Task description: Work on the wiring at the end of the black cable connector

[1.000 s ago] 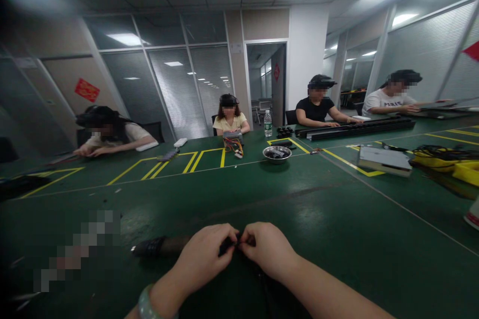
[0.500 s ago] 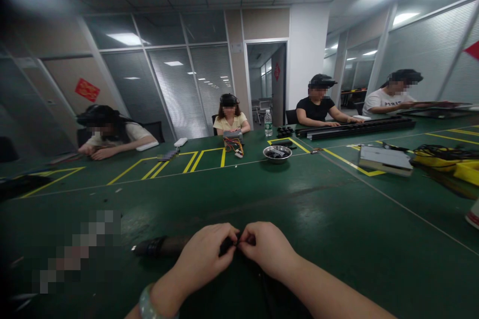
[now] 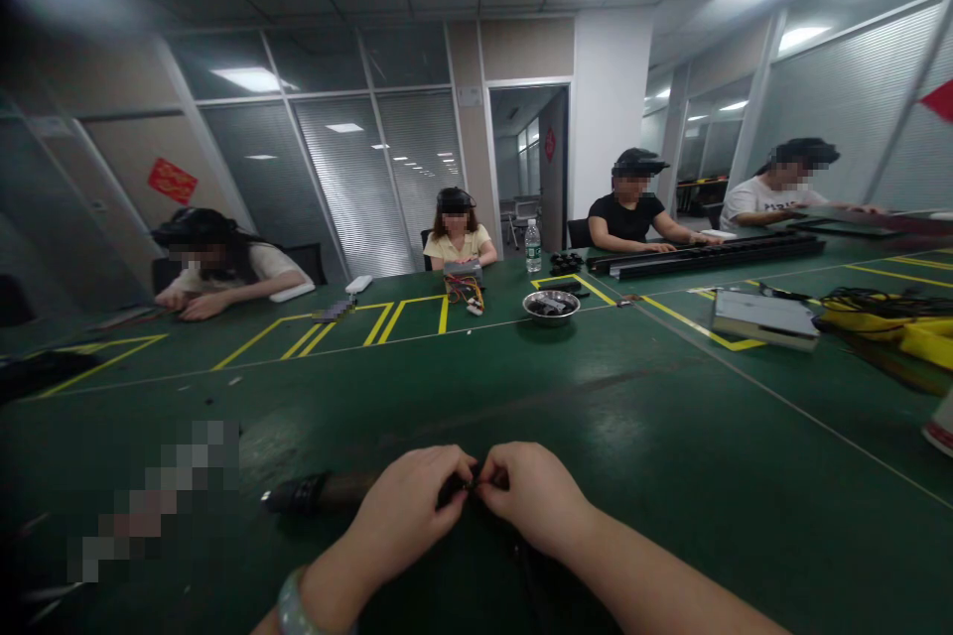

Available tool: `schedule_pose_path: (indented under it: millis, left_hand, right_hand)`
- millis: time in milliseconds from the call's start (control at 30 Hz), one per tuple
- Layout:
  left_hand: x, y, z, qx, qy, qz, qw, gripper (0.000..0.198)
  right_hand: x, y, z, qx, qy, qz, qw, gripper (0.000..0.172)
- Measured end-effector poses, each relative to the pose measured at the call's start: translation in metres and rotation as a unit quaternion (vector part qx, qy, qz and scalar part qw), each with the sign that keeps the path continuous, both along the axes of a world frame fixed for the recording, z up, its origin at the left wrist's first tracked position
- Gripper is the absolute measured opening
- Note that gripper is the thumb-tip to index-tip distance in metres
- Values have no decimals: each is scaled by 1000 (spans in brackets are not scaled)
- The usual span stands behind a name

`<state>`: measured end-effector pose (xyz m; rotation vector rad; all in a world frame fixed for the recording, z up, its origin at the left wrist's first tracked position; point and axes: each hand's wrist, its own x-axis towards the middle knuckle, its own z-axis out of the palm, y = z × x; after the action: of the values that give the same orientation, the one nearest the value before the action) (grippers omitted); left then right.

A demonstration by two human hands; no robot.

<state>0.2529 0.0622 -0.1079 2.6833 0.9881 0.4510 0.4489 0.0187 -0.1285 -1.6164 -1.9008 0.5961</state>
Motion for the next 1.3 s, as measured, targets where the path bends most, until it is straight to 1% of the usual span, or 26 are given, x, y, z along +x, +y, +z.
schedule_pose_path:
  millis: [400, 633, 1033, 1300]
  left_hand:
    - [1, -1, 1, 4, 2, 7, 1000, 13]
    - [2, -2, 4, 12, 13, -11, 1000, 12]
    - [2, -1, 1, 5, -3, 1, 1000, 10]
    - [1, -1, 2, 2, -1, -9, 1000, 15]
  right_hand:
    - [0, -1, 5, 0, -25, 1, 1000, 9]
    - [0, -1, 8, -2, -45, 5, 999, 10]
    - [-3, -1, 5, -7, -17, 6, 1000, 10]
    - [-2, -2, 7, -7, -16, 5, 1000, 10]
